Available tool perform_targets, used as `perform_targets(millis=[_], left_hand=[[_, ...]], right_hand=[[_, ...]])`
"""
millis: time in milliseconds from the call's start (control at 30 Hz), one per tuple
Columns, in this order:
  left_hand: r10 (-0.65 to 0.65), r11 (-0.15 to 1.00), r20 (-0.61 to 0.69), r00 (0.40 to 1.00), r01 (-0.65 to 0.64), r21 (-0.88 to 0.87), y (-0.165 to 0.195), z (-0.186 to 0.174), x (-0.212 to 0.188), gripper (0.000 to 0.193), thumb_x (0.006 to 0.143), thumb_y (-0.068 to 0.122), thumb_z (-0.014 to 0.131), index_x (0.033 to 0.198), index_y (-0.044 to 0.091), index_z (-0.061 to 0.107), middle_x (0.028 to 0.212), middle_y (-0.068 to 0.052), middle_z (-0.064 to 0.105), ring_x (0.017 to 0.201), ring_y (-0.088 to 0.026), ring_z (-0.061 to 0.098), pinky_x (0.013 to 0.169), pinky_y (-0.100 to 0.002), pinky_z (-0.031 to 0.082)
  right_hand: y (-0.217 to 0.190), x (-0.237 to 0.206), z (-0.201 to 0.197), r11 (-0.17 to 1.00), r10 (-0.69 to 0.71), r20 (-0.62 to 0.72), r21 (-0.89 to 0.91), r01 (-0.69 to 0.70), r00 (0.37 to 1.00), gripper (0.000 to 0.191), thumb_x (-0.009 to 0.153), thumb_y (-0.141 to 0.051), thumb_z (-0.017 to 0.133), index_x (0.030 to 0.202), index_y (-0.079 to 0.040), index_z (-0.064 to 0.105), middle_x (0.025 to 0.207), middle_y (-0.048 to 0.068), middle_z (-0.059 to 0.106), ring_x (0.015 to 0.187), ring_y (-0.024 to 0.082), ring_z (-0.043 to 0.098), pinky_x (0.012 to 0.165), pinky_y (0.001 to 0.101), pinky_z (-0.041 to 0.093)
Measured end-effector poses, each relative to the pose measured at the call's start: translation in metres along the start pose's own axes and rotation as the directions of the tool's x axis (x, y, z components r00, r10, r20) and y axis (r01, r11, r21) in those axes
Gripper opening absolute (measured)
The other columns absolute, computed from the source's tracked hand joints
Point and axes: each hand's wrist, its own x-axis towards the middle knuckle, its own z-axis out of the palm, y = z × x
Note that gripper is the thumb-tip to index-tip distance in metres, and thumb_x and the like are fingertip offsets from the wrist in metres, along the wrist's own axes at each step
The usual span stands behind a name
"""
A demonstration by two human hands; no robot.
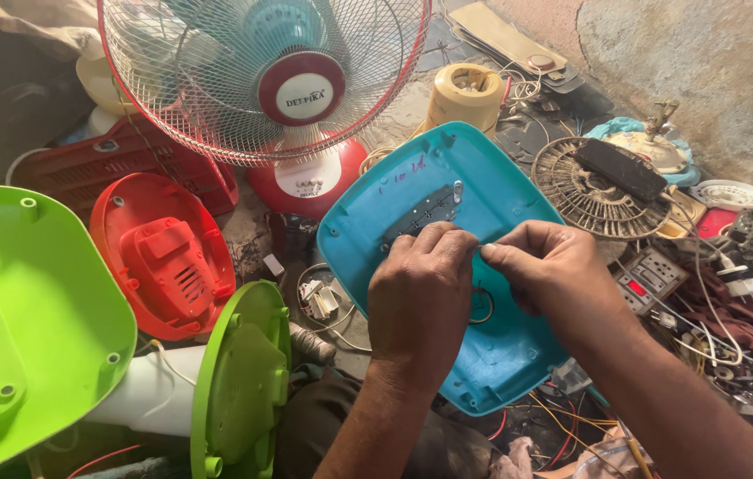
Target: The person repairs an electric fan on a cluttered work surface. They handle the fan's blue plastic housing, strip and twist electrical wires by hand and with pliers, and work on a component mounted inside the housing, repositioning the housing repeatedly as they work.
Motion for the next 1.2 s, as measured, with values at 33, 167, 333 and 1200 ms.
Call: perform_targets(millis=[33,167,333,1200], left_hand=[[0.006,1.000,-0.005,1.000,-0.006,0.005,0.000,0.000,0.000,0.007,0.093,0.011,0.067,0.099,0.011,0.070,0.105,-0.003,0.072,0.090,-0.027,0.068,0.079,-0.039,0.055],[0.011,1.000,0.020,1.000,-0.012,0.017,0.000,-0.002,0.000,0.010,0.090,0.009,0.067,0.098,0.011,0.070,0.105,-0.003,0.072,0.089,-0.028,0.067,0.078,-0.039,0.055],[0.031,0.999,-0.011,0.999,-0.031,0.030,-0.002,-0.002,0.000,0.009,0.089,0.009,0.067,0.098,0.012,0.069,0.104,-0.002,0.072,0.090,-0.028,0.067,0.078,-0.039,0.056],[0.056,0.991,-0.013,0.998,-0.054,0.121,-0.004,-0.002,-0.001,0.016,0.083,0.008,0.067,0.098,0.012,0.069,0.105,-0.002,0.072,0.091,-0.026,0.068,0.078,-0.039,0.055]], right_hand=[[0.001,0.002,0.000,0.995,0.058,0.025,0.076,-0.059,0.998,0.019,0.086,-0.021,0.077,0.083,-0.003,0.071,0.060,0.000,0.059,0.048,0.009,0.048,0.044,0.0255,0.036],[-0.004,0.005,0.003,0.953,0.172,0.135,0.227,-0.200,0.976,0.022,0.089,-0.022,0.075,0.084,-0.003,0.066,0.057,0.001,0.054,0.043,0.013,0.048,0.040,0.0290,0.035],[-0.014,-0.026,0.004,0.596,-0.613,0.017,-0.646,0.477,0.790,0.020,0.095,-0.022,0.067,0.108,-0.007,0.071,0.079,0.006,0.069,0.064,0.016,0.070,0.057,0.0333,0.052],[-0.008,-0.008,-0.003,0.959,-0.134,0.061,-0.245,0.145,0.989,0.028,0.103,-0.031,0.056,0.094,-0.007,0.068,0.061,0.002,0.059,0.049,0.014,0.056,0.045,0.0328,0.048]])
